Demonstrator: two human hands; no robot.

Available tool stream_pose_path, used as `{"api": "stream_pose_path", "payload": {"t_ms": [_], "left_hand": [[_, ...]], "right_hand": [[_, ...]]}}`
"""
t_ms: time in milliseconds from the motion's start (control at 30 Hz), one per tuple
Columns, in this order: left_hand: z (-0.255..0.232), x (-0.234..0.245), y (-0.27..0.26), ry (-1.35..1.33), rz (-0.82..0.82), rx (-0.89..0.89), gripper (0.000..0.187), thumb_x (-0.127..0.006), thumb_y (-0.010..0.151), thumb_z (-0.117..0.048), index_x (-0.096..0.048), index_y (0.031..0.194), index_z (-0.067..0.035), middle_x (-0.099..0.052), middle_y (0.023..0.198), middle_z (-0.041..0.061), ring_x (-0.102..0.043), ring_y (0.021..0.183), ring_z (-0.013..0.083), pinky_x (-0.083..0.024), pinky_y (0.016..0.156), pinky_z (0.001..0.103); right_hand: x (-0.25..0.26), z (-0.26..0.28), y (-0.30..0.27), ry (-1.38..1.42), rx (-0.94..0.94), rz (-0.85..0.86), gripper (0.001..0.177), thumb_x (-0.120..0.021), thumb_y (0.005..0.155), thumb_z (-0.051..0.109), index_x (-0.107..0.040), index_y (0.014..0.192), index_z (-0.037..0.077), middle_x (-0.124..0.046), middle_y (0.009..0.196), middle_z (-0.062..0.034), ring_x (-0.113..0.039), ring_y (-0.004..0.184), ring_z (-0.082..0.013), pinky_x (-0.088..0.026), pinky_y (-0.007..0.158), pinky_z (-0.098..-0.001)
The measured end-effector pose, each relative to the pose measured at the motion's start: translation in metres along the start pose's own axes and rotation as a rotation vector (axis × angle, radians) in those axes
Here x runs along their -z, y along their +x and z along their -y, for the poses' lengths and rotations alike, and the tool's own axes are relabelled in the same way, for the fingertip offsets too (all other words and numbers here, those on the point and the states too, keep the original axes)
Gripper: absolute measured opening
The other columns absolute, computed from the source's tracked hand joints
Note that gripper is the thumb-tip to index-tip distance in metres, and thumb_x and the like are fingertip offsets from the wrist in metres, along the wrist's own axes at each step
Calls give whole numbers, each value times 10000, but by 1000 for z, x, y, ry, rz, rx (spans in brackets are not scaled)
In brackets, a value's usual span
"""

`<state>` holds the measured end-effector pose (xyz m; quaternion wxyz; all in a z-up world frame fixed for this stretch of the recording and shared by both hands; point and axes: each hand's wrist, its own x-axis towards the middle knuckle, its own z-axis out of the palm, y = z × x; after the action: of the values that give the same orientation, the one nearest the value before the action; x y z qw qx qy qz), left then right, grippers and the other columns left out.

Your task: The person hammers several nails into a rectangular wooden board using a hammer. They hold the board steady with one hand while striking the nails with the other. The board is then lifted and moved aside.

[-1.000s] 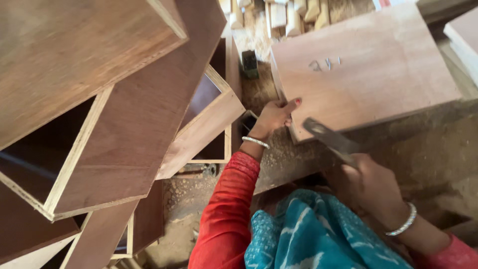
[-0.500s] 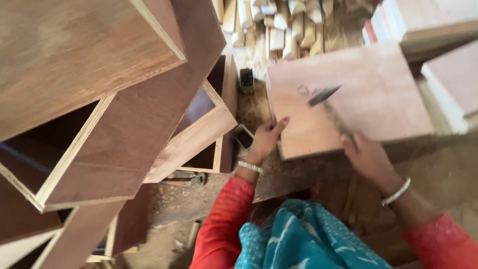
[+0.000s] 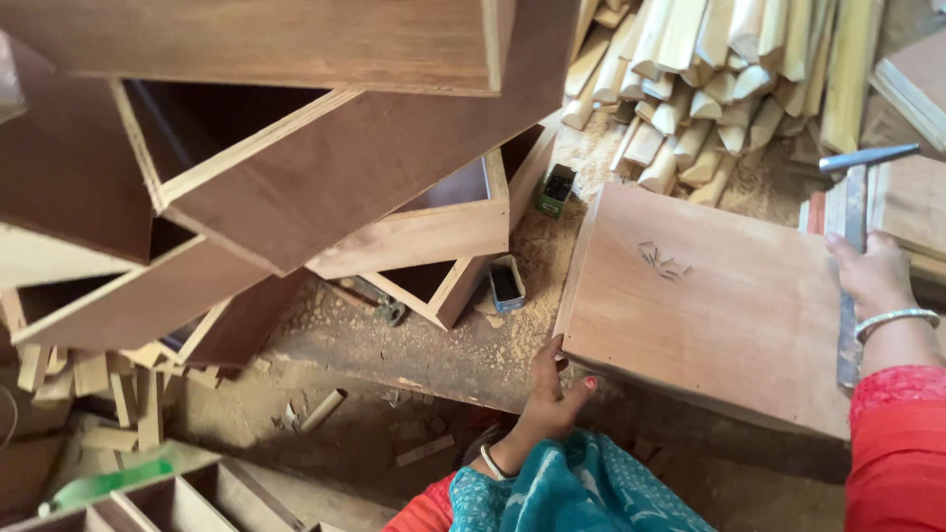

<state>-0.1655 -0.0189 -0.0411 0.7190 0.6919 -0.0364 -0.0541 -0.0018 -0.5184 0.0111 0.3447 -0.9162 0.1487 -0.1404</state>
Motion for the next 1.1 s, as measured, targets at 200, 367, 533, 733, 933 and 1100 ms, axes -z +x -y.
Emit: {"api": "stream_pose_path", "payload": {"t_ms": [200,367,533,733,933,1100], "left_hand": [[0,-15,0,-31,33,117,960,-656,985,-304,-25,1600,77,-158,1669,274,-169,1567,369,-147,1260,427],[-51,6,22,-226,-5,206,967,-617,990,-345,25,1593,57,-122,1701,252,-133,1572,322,-133,1247,370],[-90,35,69,-285,-19,279,1019,-626,950,-376,46,1597,33,-157,1697,204,-168,1562,263,-153,1238,349],[-99,21,118,-300,59,346,1021,-622,962,-409,49,1604,13,-156,1690,192,-179,1559,253,-156,1238,346],[-82,-15,192,-394,169,40,989,-667,925,-458,-152,1613,31,-313,1649,240,-344,1475,332,-279,1211,409],[-51,-39,275,-314,153,412,970,-631,939,-461,-91,1631,-47,-237,1644,141,-305,1483,272,-287,1203,428]], "right_hand": [[-1,-7,10,-452,-34,163,519,-680,1023,482,-745,1065,-32,-721,1003,-324,-681,995,-489,-515,930,-539],[1,15,-26,-585,40,178,504,-636,961,512,-775,927,28,-742,1003,-257,-680,1042,-449,-469,1058,-534],[16,50,-90,-700,-153,250,472,-627,962,540,-759,1041,94,-749,1094,-222,-662,1052,-449,-494,952,-542],[35,88,-158,-912,-290,135,404,-655,913,567,-764,1126,241,-754,1076,-162,-667,1101,-356,-446,982,-480],[36,89,-208,-879,-378,91,352,-614,979,525,-757,1040,209,-767,1055,-135,-652,1170,-315,-372,1042,-510],[20,107,-244,-819,-399,6,375,-575,999,507,-721,1090,175,-755,1002,-152,-664,1096,-312,-317,1074,-558]]}}
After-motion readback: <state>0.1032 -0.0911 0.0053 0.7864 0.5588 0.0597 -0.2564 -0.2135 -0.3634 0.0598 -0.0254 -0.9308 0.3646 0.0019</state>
